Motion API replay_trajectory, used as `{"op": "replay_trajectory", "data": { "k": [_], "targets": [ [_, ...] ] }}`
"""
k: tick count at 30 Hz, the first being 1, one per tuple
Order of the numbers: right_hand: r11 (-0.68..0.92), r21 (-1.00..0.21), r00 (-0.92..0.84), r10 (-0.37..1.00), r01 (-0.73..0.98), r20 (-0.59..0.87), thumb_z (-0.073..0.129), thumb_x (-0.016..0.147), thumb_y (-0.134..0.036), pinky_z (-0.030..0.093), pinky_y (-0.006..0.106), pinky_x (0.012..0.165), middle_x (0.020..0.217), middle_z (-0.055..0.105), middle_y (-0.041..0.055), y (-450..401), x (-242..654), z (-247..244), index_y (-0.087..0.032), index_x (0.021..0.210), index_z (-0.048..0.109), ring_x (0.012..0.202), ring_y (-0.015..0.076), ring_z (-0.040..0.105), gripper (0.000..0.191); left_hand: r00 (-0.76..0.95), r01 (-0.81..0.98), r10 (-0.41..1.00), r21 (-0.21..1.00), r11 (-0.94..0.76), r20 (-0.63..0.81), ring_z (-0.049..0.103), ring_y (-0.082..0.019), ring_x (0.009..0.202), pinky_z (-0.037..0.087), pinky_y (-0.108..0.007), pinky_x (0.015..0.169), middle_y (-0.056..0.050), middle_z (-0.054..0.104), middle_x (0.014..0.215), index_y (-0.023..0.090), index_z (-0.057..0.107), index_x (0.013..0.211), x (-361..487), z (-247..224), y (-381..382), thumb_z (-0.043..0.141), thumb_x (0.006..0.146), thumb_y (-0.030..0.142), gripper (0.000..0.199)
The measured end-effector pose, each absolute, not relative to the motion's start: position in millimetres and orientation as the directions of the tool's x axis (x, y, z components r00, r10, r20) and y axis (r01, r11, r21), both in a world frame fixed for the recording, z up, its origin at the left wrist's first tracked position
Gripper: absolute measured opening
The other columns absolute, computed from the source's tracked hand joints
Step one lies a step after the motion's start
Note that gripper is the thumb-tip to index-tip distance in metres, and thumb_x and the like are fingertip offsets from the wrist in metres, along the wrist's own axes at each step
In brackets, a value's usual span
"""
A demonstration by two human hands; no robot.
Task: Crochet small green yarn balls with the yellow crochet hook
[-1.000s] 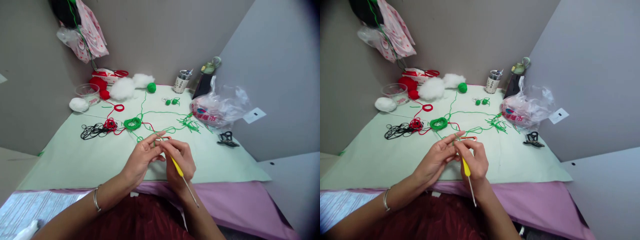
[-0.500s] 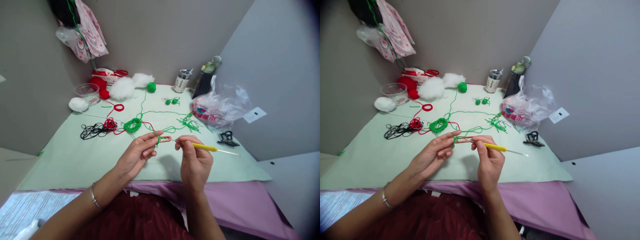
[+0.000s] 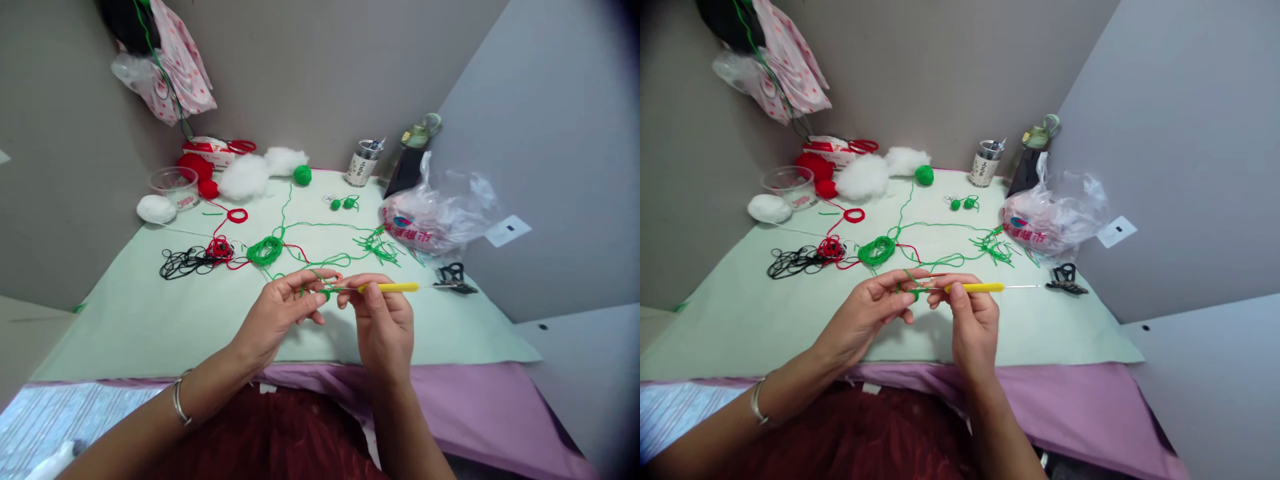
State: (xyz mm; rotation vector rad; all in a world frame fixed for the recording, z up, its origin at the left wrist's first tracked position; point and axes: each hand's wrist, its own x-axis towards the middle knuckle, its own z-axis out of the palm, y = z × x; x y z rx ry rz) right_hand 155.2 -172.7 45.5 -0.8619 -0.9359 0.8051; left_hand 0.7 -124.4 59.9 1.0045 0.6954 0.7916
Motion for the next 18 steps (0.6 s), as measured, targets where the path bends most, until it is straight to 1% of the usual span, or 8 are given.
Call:
{"op": "replay_trajectory", "data": {
  "k": [2,4,6,8,10,12,15,18],
  "targets": [
    [0.444,-0.878,0.355,0.861,-0.178,0.364,0.06,0.104,-0.029,0.057,0.027,0.07,0.093,0.076,0.0024,-174,155,47,-0.023,0.094,0.079,0.074,0.0125,0.069,0.022,0.536,-0.241,0.832,0.92,0.31,-0.14,0.066,-0.01,0.072,0.049,-0.024,0.066,-0.004,0.075,0.115,0.027,0.08,0.121,0,61,-124,0.08,0.085,0.03,0.036],
    [0.46,-0.881,0.341,0.851,-0.115,0.4,0.056,0.106,-0.027,0.057,0.028,0.072,0.094,0.076,0.0019,-177,156,48,-0.023,0.097,0.077,0.076,0.0126,0.069,0.023,0.536,-0.245,0.835,0.924,0.292,-0.122,0.066,-0.01,0.071,0.05,-0.024,0.067,-0.004,0.076,0.114,0.027,0.081,0.12,-2,62,-125,0.079,0.086,0.03,0.035],
    [0.478,-0.878,0.331,0.828,0.005,0.453,0.054,0.106,-0.024,0.057,0.029,0.075,0.094,0.076,0.0013,-180,156,48,-0.024,0.1,0.076,0.078,0.0127,0.069,0.023,0.528,-0.246,0.844,0.933,0.263,-0.099,0.065,-0.01,0.069,0.051,-0.024,0.068,-0.003,0.075,0.108,0.026,0.081,0.118,-3,63,-125,0.079,0.086,0.03,0.033],
    [0.499,-0.852,0.305,0.796,0.158,0.523,0.052,0.106,-0.02,0.056,0.029,0.077,0.096,0.075,0.0009,-184,156,49,-0.024,0.103,0.075,0.079,0.0124,0.068,0.023,0.51,-0.222,0.857,0.95,0.221,-0.08,0.063,-0.009,0.067,0.051,-0.023,0.068,-0.001,0.073,0.096,0.025,0.082,0.116,-4,64,-125,0.08,0.086,0.03,0.031],
    [0.525,-0.798,0.253,0.762,0.297,0.596,0.051,0.106,-0.014,0.055,0.029,0.078,0.098,0.075,0.0012,-187,156,50,-0.024,0.107,0.073,0.082,0.0122,0.068,0.025,0.487,-0.182,0.871,0.969,0.169,-0.06,0.063,-0.009,0.067,0.05,-0.022,0.067,0.001,0.069,0.086,0.026,0.082,0.117,-4,64,-125,0.079,0.086,0.029,0.031],
    [0.562,-0.726,0.185,0.725,0.397,0.663,0.051,0.104,-0.009,0.056,0.03,0.08,0.101,0.075,0.0022,-190,156,50,-0.023,0.11,0.071,0.088,0.0134,0.069,0.025,0.46,-0.149,0.887,0.982,0.118,-0.037,0.061,-0.009,0.067,0.05,-0.022,0.067,0.002,0.066,0.082,0.026,0.082,0.118,-3,65,-125,0.078,0.087,0.027,0.032],
    [0.602,-0.649,0.131,0.678,0.466,0.723,0.052,0.101,-0.005,0.056,0.032,0.084,0.1,0.074,0.0035,-191,155,49,-0.021,0.113,0.069,0.095,0.0157,0.07,0.026,0.434,-0.141,0.901,0.988,0.063,0.005,0.058,-0.009,0.065,0.051,-0.022,0.068,0.001,0.065,0.08,0.024,0.083,0.115,-2,67,-125,0.078,0.085,0.024,0.03],
    [0.612,-0.644,0.149,0.661,0.458,0.735,0.05,0.101,-0.003,0.056,0.032,0.082,0.1,0.074,0.0037,-190,156,47,-0.021,0.113,0.068,0.093,0.0153,0.07,0.028,0.447,-0.143,0.894,0.989,0.043,0.026,0.057,-0.01,0.066,0.05,-0.022,0.067,0.001,0.065,0.079,0.024,0.083,0.113,-2,68,-124,0.078,0.085,0.025,0.029]
  ]
}}
